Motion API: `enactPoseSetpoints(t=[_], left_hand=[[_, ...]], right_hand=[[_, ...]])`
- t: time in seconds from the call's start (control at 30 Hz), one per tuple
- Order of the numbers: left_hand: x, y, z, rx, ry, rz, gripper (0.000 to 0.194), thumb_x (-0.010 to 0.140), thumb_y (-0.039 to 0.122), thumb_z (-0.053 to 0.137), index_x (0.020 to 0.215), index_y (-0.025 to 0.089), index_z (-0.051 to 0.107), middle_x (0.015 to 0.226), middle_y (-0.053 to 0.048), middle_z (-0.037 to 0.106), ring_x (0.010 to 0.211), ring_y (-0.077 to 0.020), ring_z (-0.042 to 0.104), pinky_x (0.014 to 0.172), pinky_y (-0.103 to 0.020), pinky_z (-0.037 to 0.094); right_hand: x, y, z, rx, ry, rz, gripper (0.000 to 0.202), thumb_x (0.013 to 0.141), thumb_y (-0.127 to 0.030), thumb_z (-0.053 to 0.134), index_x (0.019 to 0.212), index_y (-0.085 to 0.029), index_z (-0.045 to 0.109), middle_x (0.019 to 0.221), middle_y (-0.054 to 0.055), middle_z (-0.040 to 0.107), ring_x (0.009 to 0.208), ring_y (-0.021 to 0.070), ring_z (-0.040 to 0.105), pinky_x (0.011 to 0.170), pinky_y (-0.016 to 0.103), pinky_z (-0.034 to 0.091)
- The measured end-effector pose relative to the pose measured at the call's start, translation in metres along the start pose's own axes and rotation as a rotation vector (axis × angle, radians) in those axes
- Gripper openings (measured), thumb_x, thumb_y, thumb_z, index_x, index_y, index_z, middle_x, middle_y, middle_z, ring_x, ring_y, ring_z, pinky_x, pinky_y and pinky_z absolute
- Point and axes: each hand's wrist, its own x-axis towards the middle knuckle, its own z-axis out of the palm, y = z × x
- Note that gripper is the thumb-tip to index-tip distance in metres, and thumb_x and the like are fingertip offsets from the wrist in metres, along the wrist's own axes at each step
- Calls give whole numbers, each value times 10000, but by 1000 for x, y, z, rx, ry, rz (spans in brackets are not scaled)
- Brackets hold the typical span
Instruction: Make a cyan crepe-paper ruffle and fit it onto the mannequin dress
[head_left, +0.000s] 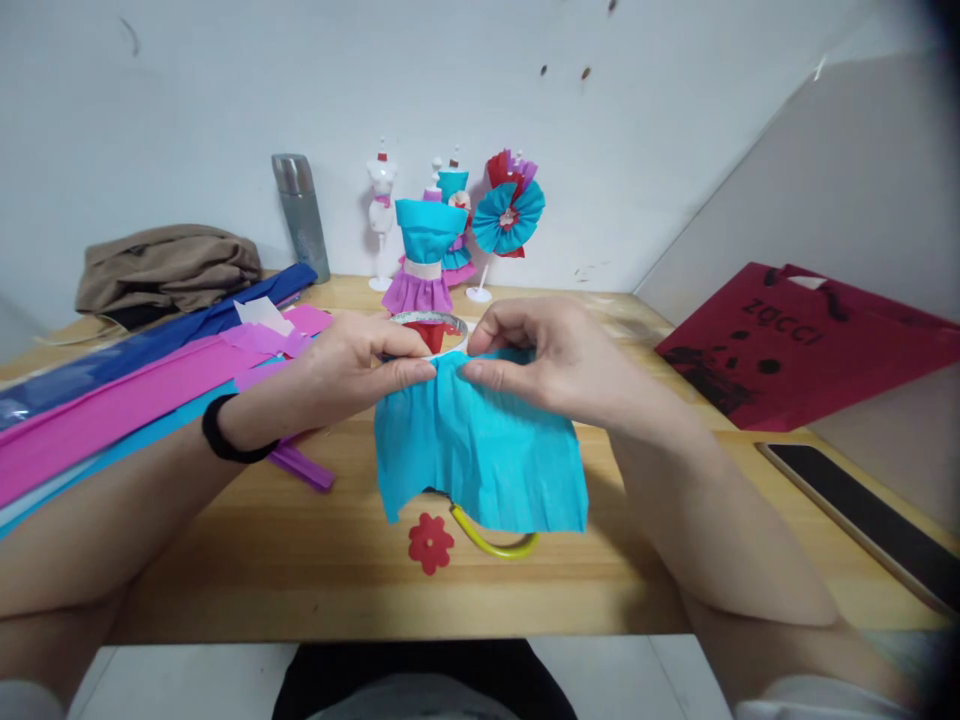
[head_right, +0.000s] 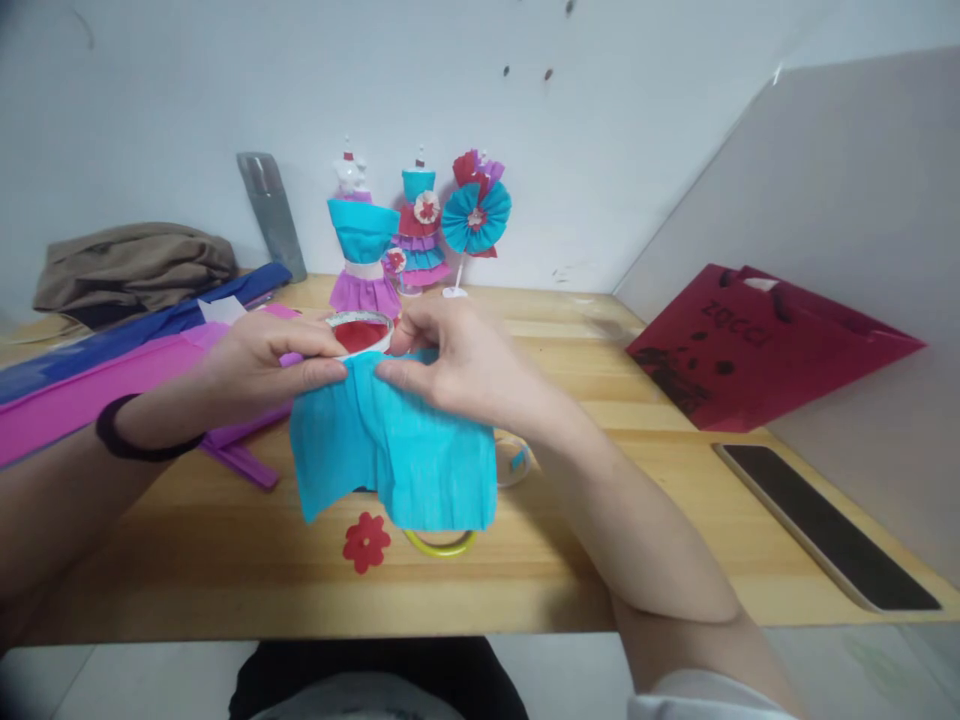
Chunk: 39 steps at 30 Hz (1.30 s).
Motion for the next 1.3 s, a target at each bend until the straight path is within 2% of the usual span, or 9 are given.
enactPoseSetpoints(t=[0.17, 0.43, 0.6, 0.83, 1.0, 1.3], left_hand=[[1, -1, -1, -9, -37, -15, 273, 909, 277, 573, 666, 163, 623, 573, 30, 537, 534, -88, 460, 504, -199, 347], [1, 0, 0, 61, -25, 3, 303, 904, 251, 563, 613, 166, 576, 567, 31, 512, 549, -94, 445, 530, -219, 349], [1, 2, 1, 83, -37, -32, 294, 901, 272, 548, 627, 173, 584, 574, 29, 535, 556, -96, 460, 547, -219, 353], [1, 7, 2, 93, -49, -36, 292, 904, 275, 543, 632, 177, 583, 587, 24, 560, 565, -95, 480, 550, -219, 358], [0, 10, 1, 70, -52, -34, 275, 899, 262, 551, 642, 173, 594, 602, 22, 580, 586, -98, 505, 563, -215, 371], [-1, 11, 1, 74, -44, -24, 270, 914, 256, 554, 669, 166, 622, 603, 31, 571, 569, -86, 478, 559, -209, 360]], right_hand=[[1, 1, 0, -35, 17, 0, 166, 756, -263, 712, 697, -205, 569, 682, 10, 606, 626, 152, 522, 563, 288, 396], [-1, -1, -2, -39, -66, 16, 102, 773, -203, 649, 688, -189, 595, 646, -7, 575, 591, 126, 477, 558, 283, 356], [-3, -6, 2, -56, 8, 10, 121, 756, -191, 669, 648, -202, 617, 652, 4, 609, 626, 151, 529, 552, 287, 372], [-5, -8, 8, -15, 1, -17, 135, 772, -180, 653, 647, -210, 614, 650, -1, 616, 615, 147, 537, 559, 290, 385], [-4, -6, 9, 0, 28, 0, 168, 748, -179, 683, 643, -209, 556, 661, -5, 601, 616, 145, 521, 575, 297, 392], [-2, -5, 9, -29, 35, 27, 209, 733, -161, 705, 641, -204, 522, 663, -12, 552, 627, 142, 498, 593, 298, 368]])
